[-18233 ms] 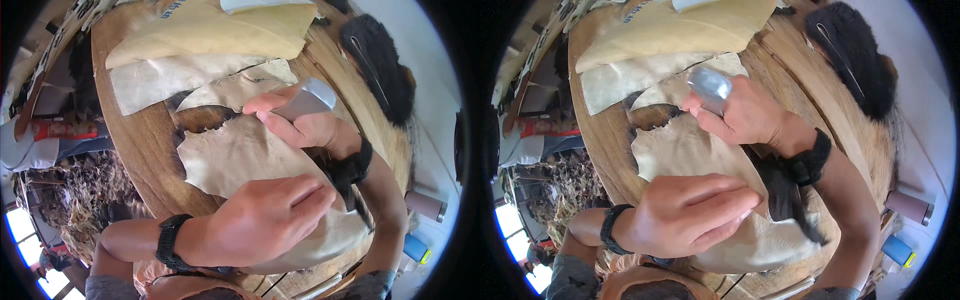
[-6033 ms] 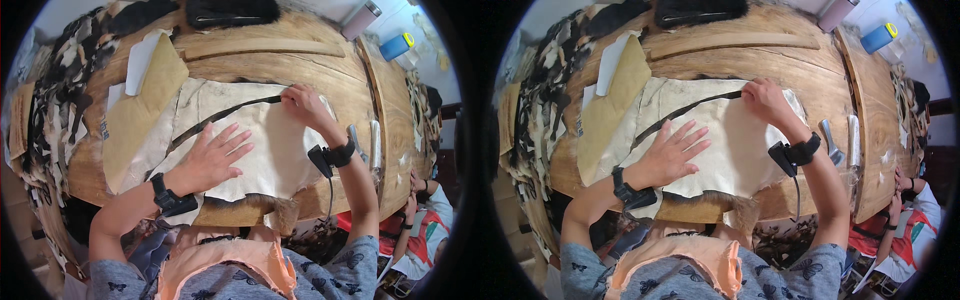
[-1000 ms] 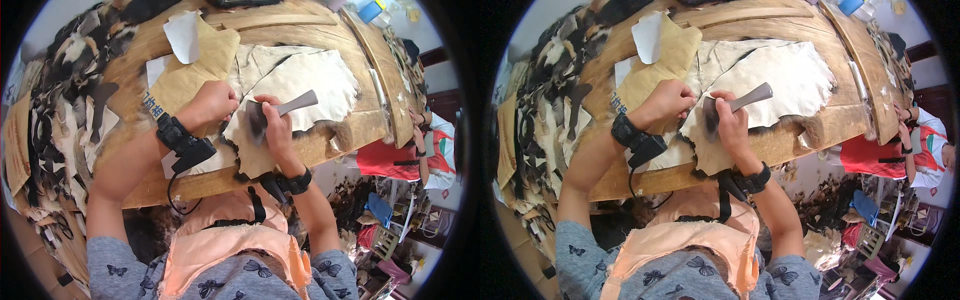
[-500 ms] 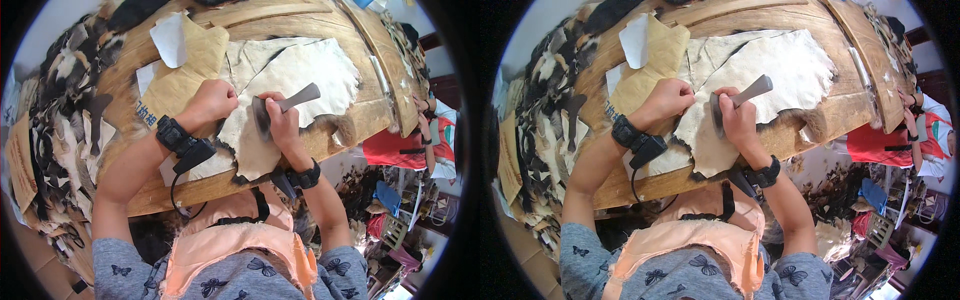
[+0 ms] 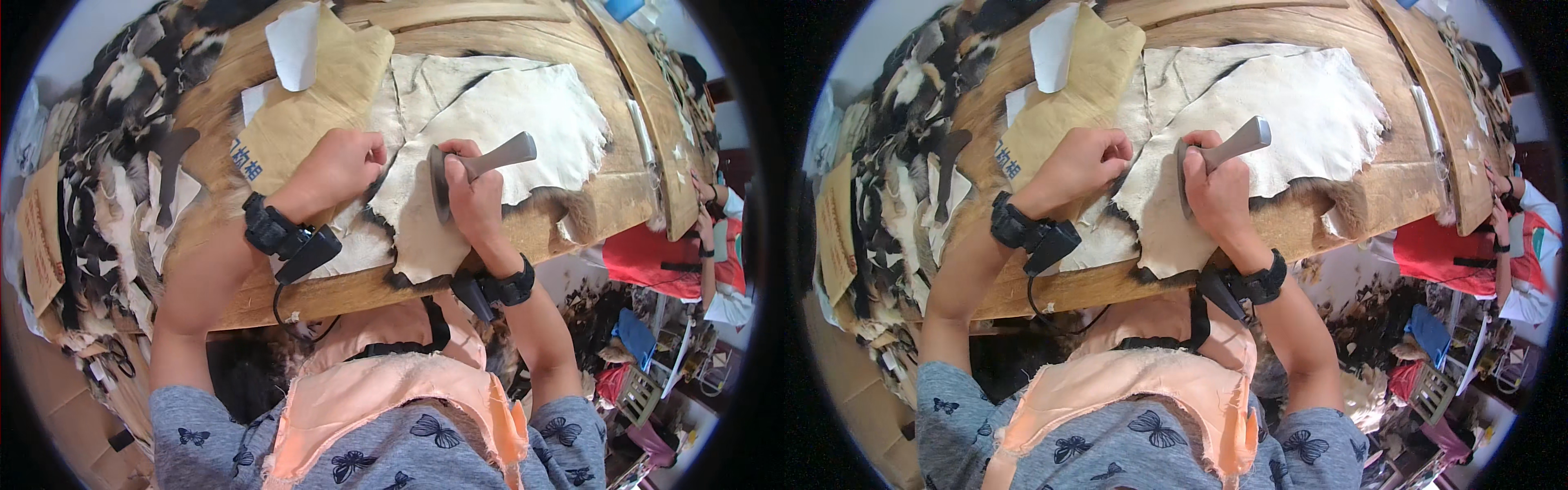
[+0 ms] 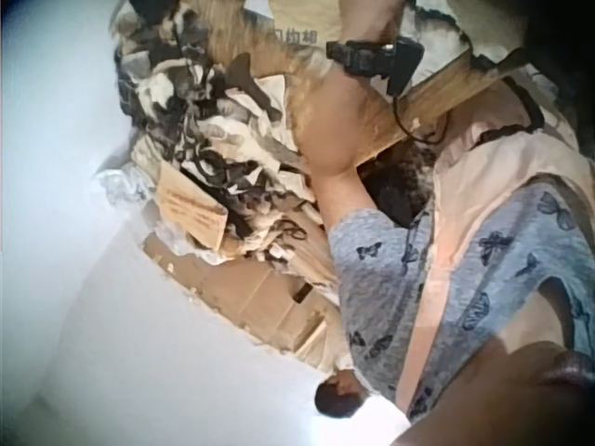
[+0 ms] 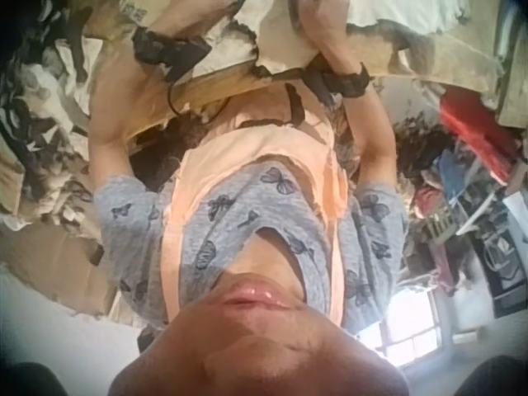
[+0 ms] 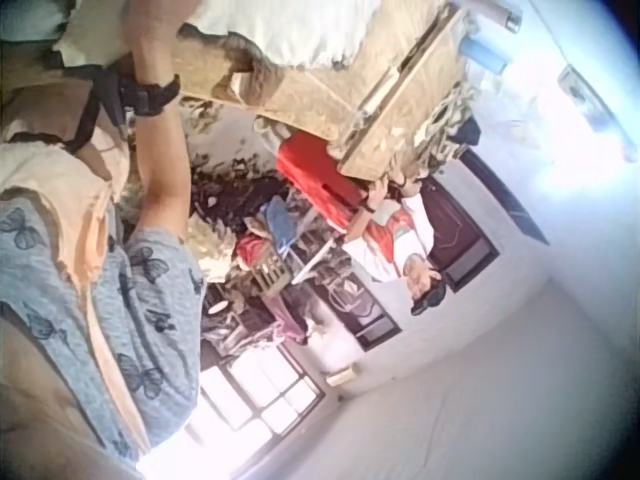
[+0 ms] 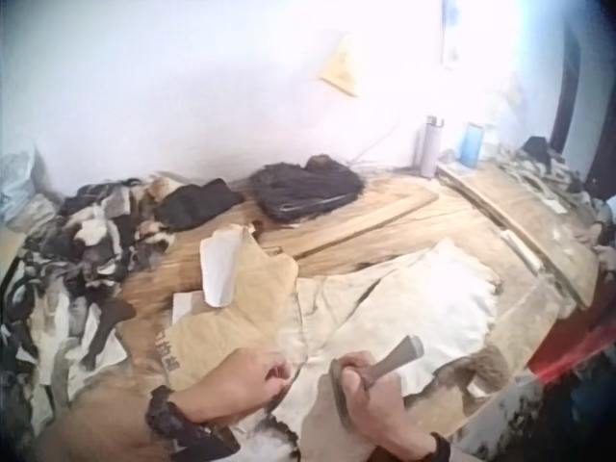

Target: Cutting leather pieces using a template and a hand tool, and then sewing the pieces together.

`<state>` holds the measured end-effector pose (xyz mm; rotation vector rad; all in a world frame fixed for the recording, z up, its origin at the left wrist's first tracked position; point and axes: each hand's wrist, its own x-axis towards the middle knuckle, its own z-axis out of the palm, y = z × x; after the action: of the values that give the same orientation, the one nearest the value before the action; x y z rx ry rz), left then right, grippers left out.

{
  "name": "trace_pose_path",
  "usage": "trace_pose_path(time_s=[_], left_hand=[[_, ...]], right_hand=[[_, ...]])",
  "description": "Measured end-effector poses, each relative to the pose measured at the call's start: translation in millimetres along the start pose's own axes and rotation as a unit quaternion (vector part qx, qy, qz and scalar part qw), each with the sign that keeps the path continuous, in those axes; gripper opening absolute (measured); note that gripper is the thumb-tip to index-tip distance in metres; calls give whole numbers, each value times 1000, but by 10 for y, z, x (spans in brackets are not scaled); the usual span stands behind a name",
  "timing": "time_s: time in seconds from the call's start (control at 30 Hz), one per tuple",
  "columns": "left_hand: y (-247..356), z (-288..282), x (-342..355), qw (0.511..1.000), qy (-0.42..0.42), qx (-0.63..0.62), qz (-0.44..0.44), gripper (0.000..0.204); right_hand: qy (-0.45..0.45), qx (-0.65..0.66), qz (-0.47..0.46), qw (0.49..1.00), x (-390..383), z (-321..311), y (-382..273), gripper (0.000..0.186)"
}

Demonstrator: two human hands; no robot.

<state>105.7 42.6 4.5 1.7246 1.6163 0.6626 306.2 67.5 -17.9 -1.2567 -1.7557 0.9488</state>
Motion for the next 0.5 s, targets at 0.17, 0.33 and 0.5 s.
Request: trace_pose_path(time_s=[0.17, 0.33, 0.5], left_hand=[[126, -44, -24, 996, -26, -45, -74, 13], [75, 52, 49, 983, -32, -139, -118, 13], [78, 50, 110, 980, -65, -127, -138, 16]], right_hand=[[-39, 65, 78, 994, 41, -24, -144, 24], [-25, 148, 54, 987, -11, 269, -178, 25], [-18, 109, 55, 992, -31, 290, -146, 24]])
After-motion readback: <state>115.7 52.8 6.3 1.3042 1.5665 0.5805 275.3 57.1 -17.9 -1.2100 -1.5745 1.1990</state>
